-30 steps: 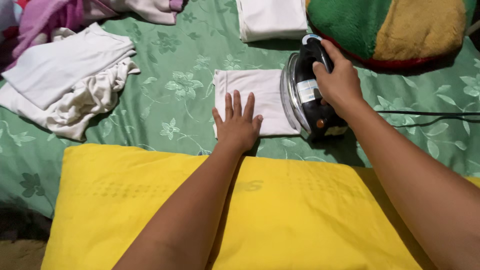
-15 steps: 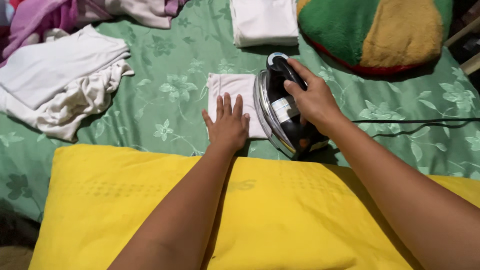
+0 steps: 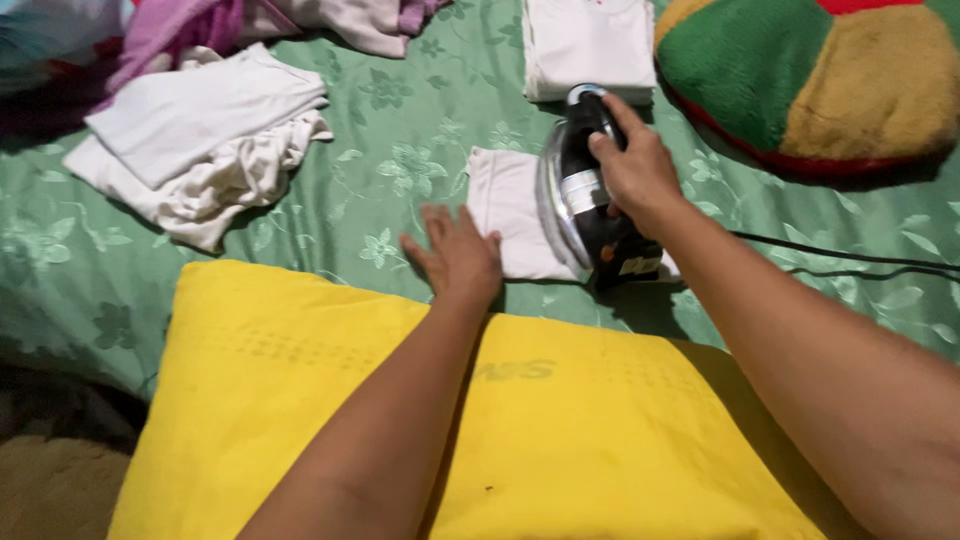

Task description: The person irons a white t-shirt on a bed, smoothing the fabric with one hand while moving the iron with the other. After ironing, the person folds the t-shirt and places it on a stack of other folded clothes.

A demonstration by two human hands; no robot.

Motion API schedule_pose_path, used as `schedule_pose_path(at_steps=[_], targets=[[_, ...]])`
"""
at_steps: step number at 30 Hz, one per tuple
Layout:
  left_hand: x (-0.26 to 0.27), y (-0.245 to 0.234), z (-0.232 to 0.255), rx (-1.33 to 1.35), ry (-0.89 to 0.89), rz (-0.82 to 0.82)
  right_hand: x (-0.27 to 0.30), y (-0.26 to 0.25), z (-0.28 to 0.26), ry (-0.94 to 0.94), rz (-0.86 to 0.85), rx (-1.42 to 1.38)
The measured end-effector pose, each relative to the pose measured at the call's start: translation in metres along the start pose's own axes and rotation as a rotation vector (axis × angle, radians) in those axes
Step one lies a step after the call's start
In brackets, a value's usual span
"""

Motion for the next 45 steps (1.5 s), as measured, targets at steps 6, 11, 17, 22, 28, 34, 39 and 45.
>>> schedule_pose_path(at_steps=[6,11,17,22,28,34,39,45], targets=[[0.009,-0.024,-0.007,0.131,-0.063,0.189,0.044,0.005,-0.01,0.029,-0.101,-0.02],[0.005,-0.023,-0.015,0.209,-0.101,0.226,0.028,0.023,-0.019,-0.022,-0.084,-0.018],[0.008,-0.027,-0.019,0.21,-0.101,0.271,-0.017,0.051,-0.029,-0.111,-0.031,0.003],[0.011,-0.034,-0.028,0.184,-0.112,0.233,-0.003,0.048,-0.033,-0.069,-0.094,-0.067],[0.009,-0.027,-0.028,0.216,-0.118,0.257,0.042,0.05,-0.036,-0.035,-0.171,-0.008],[0.008,-0.03,-0.032,0.294,-0.166,0.248,0.019,0.066,-0.047,-0.052,-0.121,0.057],[0.013,-0.039,-0.031,0.241,-0.157,0.227,-0.008,0.082,-0.055,-0.064,-0.082,0.065],[0.017,-0.042,-0.034,0.205,-0.159,0.223,0.014,0.073,-0.056,-0.052,-0.109,0.01]])
Point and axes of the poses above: each hand's wrist, its own x-axis away from the middle knuckle, its own y-axis out of the palm, z = x × y, the point moved 8 cm from there along -x, towards the middle knuckle, and after that the axes turned 7 degrees about x, right-handed, at the moved point
